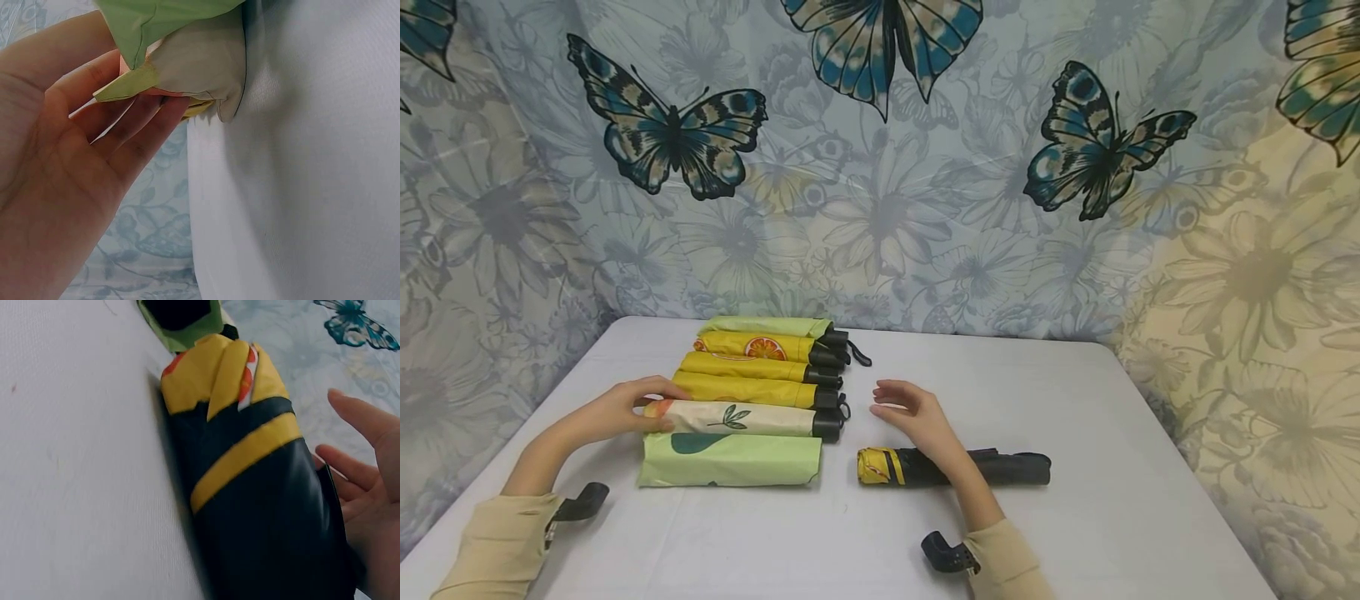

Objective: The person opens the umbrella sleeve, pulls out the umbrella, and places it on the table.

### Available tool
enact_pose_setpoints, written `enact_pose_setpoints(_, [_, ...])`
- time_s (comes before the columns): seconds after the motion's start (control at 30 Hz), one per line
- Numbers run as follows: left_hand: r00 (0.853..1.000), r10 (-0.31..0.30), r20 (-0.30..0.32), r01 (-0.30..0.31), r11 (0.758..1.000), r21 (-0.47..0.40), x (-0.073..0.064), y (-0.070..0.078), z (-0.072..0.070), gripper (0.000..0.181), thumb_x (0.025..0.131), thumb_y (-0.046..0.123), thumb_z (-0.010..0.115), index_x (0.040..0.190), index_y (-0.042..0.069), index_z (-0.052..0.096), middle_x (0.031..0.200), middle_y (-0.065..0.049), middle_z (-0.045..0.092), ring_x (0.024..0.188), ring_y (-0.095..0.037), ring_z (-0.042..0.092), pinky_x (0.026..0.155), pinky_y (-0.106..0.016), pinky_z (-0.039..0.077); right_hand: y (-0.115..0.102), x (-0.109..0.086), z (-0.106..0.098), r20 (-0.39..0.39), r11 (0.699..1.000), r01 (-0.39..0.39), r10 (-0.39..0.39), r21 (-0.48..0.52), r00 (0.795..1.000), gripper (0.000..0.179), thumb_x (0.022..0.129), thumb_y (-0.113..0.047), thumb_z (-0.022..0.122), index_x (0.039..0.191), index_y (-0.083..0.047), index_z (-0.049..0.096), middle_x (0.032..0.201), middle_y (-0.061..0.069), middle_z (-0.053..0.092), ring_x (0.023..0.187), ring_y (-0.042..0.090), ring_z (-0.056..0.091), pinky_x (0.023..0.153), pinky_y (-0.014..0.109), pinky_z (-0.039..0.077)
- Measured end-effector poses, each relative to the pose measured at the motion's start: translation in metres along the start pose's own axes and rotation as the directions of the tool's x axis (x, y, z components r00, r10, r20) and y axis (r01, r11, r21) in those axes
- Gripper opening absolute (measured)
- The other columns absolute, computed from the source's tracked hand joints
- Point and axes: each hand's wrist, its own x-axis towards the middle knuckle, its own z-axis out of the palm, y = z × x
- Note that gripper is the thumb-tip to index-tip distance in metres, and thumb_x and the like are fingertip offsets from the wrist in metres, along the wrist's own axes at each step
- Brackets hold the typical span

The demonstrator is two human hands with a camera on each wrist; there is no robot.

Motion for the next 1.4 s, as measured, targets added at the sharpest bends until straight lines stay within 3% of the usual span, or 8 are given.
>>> enact_pose_setpoints(0.13, [1.000, -0.011, 0.000, 0.011, 1.000, 0.000, 0.001, -0.002, 0.002, 0.044, 0.083, 0.035, 0.077, 0.123, 0.019, 0.065, 0.127, -0.005, 0.063, 0.117, -0.018, 0.057, 0.095, -0.029, 0.053, -0.003, 0.002, 0.005, 0.029, 1.000, 0.006, -0.006, 0.011, 1.000, 0.055, 0.091, -0.026, 0.070, 0.137, -0.002, 0.053, 0.132, 0.017, 0.062, 0.124, 0.032, 0.059, 0.103, 0.029, 0.052])
enact_pose_setpoints(0.3, [1.000, -0.010, 0.005, 0.010, 1.000, -0.006, 0.001, -0.003, 0.002, 0.045, 0.083, 0.034, 0.077, 0.123, 0.019, 0.065, 0.127, -0.006, 0.063, 0.116, -0.019, 0.057, 0.095, -0.029, 0.053, -0.007, 0.005, 0.009, 0.065, 1.000, -0.005, 0.006, -0.015, 0.998, 0.053, 0.092, -0.024, 0.069, 0.137, -0.001, 0.053, 0.131, 0.020, 0.062, 0.123, 0.033, 0.059, 0.103, 0.037, 0.052])
enact_pose_setpoints(0.7, [1.000, -0.014, 0.009, 0.014, 1.000, -0.004, 0.002, -0.003, 0.001, 0.045, 0.083, 0.035, 0.076, 0.124, 0.018, 0.065, 0.128, -0.007, 0.062, 0.117, -0.020, 0.057, 0.095, -0.030, 0.053, -0.014, 0.013, 0.020, 0.151, 0.999, 0.021, -0.014, -0.047, 0.988, 0.049, 0.094, -0.022, 0.066, 0.135, 0.001, 0.054, 0.134, 0.019, 0.060, 0.125, 0.034, 0.058, 0.102, 0.040, 0.053])
enact_pose_setpoints(1.0, [1.000, 0.009, 0.005, -0.009, 1.000, -0.015, 0.002, -0.001, 0.001, 0.044, 0.084, 0.033, 0.076, 0.123, 0.017, 0.065, 0.126, -0.008, 0.063, 0.117, -0.021, 0.057, 0.096, -0.041, 0.054, -0.015, 0.016, 0.030, 0.187, 1.000, 0.019, -0.015, -0.024, 0.982, 0.046, 0.094, -0.021, 0.066, 0.133, 0.001, 0.056, 0.132, 0.021, 0.061, 0.125, 0.035, 0.058, 0.100, 0.040, 0.054])
enact_pose_setpoints(1.2, [1.000, -0.016, 0.008, 0.016, 1.000, -0.004, 0.002, -0.002, 0.002, 0.045, 0.083, 0.035, 0.076, 0.124, 0.018, 0.065, 0.128, -0.006, 0.062, 0.118, -0.020, 0.057, 0.096, -0.031, 0.054, -0.017, 0.017, 0.035, 0.197, 0.999, 0.014, -0.008, -0.030, 0.980, 0.045, 0.093, -0.023, 0.067, 0.132, -0.001, 0.058, 0.130, 0.018, 0.063, 0.124, 0.034, 0.058, 0.099, 0.039, 0.055])
enact_pose_setpoints(1.4, [1.000, -0.015, 0.008, 0.015, 1.000, -0.003, 0.001, -0.001, 0.001, 0.046, 0.084, 0.034, 0.076, 0.124, 0.017, 0.065, 0.128, -0.008, 0.062, 0.120, -0.027, 0.056, 0.098, -0.045, 0.053, -0.019, 0.017, 0.039, 0.217, 0.999, 0.010, -0.001, -0.037, 0.976, 0.045, 0.093, -0.022, 0.067, 0.133, -0.003, 0.057, 0.132, 0.018, 0.062, 0.125, 0.034, 0.058, 0.100, 0.042, 0.054])
